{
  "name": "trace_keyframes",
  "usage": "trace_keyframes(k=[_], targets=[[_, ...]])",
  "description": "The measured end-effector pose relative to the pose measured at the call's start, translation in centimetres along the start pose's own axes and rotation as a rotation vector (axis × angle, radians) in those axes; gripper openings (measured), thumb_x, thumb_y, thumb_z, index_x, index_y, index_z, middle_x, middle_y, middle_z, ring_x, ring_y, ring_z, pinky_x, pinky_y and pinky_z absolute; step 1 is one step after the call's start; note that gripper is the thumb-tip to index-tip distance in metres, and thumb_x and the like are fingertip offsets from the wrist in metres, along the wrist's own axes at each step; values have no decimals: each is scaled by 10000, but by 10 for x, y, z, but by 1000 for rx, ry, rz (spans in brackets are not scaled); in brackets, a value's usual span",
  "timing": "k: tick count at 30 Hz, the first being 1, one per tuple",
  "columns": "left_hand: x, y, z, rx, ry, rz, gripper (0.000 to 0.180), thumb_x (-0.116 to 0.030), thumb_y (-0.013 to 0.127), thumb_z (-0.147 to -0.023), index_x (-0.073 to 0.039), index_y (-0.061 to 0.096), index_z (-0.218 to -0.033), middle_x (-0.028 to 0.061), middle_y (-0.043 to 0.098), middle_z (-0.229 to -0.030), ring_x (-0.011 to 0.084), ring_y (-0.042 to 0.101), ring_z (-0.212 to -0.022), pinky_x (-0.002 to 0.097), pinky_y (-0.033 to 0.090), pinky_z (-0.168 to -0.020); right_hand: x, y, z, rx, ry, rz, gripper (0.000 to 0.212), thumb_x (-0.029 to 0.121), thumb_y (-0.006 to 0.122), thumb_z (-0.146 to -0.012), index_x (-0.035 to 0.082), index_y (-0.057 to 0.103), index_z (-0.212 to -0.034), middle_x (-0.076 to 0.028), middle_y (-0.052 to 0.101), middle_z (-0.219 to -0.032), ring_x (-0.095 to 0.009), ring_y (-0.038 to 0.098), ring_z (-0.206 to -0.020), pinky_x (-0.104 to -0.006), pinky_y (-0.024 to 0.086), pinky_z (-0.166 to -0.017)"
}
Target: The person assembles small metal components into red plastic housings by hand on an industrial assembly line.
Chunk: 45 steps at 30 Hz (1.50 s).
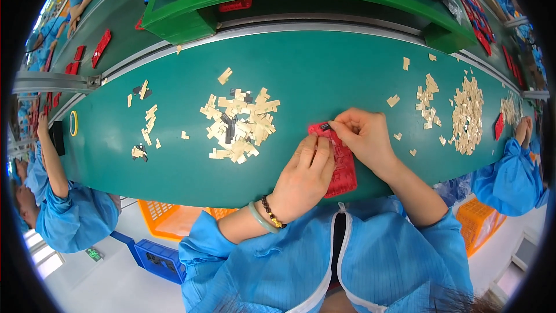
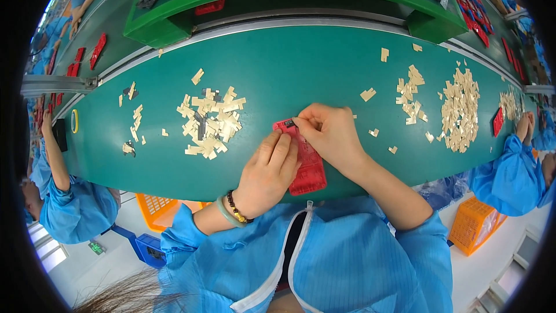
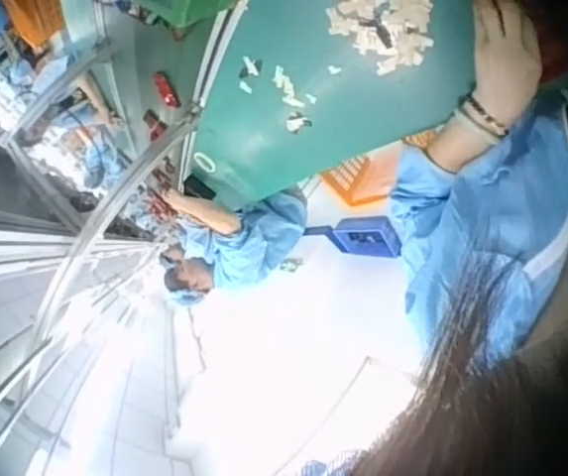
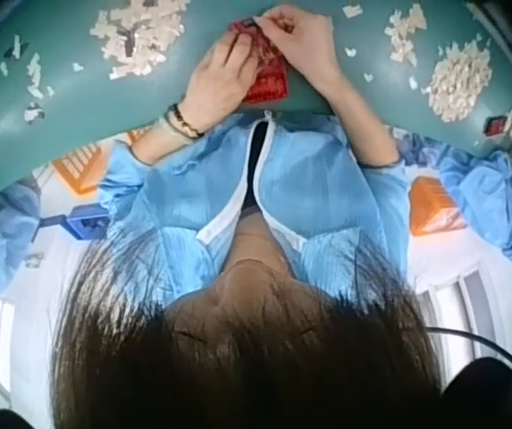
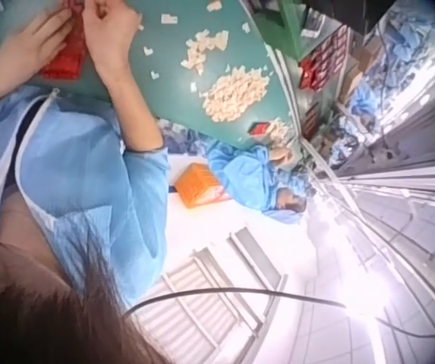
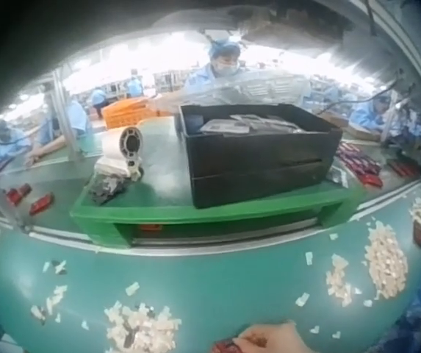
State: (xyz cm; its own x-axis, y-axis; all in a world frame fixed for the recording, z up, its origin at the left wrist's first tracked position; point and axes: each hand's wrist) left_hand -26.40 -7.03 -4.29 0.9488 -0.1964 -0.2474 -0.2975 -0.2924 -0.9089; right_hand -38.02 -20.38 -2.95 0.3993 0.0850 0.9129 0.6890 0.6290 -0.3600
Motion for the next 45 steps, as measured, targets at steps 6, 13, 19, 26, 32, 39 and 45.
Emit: trace_keyframes(k=[6, 13, 19, 26, 32, 39, 45], targets=[[0, -3, -2, 9, -2, -24, 355, -146, 683, -804, 55, 623, -1091, 177, 556, -1183, 328, 547, -1142, 370, 537, -888, -2, -1, 1, 12, -56, 90, 87, 34, 690, -870, -26, 677, -809, 8, 625, -618, 0, 482, -531, -199, 369, -447], [8, -6, -10, -6, -28, 126, 387, -124, 711, -755, 32, 611, -1095, 186, 553, -1227, 336, 550, -1109, 403, 505, -894, -4, -5, 2, -37, -347, 358, 138, 139, 707, -810, 6, 694, -846, -81, 626, -615, -178, 602, -508, -299, 474, -481], [9, -7, -13, -2, -30, 159, 370, -103, 713, -743, 21, 605, -1074, 186, 558, -1221, 339, 558, -1081, 413, 499, -893, -1, -18, 25, -223, -586, 852, 348, 215, 737, -770, 64, 648, -1070, -31, 564, -705, -177, 577, -582, -311, 470, -524], [2, -11, -20, -37, -77, 123, 366, -98, 702, -776, 20, 608, -1110, 168, 583, -1172, 334, 576, -1053, 405, 503, -882, -17, -34, 22, -187, -648, 795, 278, 188, 737, -744, 72, 637, -976, -40, 557, -794, -201, 581, -670, -329, 467, -569], [1, -5, -18, -48, -104, 107, 322, -140, 682, -824, 17, 614, -1096, 161, 597, -1150, 312, 581, -1064, 412, 487, -933, 1, -26, 14, -145, -597, 497, 250, 179, 733, -761, 69, 637, -964, -39, 570, -904, -212, 617, -758, -347, 511, -612], [1, -2, -19, -102, -73, 96, 354, -96, 722, -779, 22, 619, -1097, 161, 601, -1144, 330, 586, -1042, 405, 502, -881, -3, -12, 6, -11, -450, 486, 135, 160, 710, -804, 67, 621, -847, -50, 593, -801, -221, 628, -645, -347, 516, -565], [5, -4, -15, -72, -60, 94, 365, -112, 719, -781, 22, 621, -1106, 162, 606, -1151, 323, 587, -1050, 402, 501, -897, 1, -27, 15, -159, -546, 516, 162, 73, 686, -751, 99, 642, -905, -38, 577, -786, -189, 605, -644, -324, 493, -546]])
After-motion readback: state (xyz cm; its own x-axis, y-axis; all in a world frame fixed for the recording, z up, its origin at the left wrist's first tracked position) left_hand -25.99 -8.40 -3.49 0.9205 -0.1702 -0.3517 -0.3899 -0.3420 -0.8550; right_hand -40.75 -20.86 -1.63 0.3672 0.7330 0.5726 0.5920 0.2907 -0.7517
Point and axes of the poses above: each hand's wrist, its own z-axis away from the middle knuckle, its own y-axis out of the palm, x = y × z
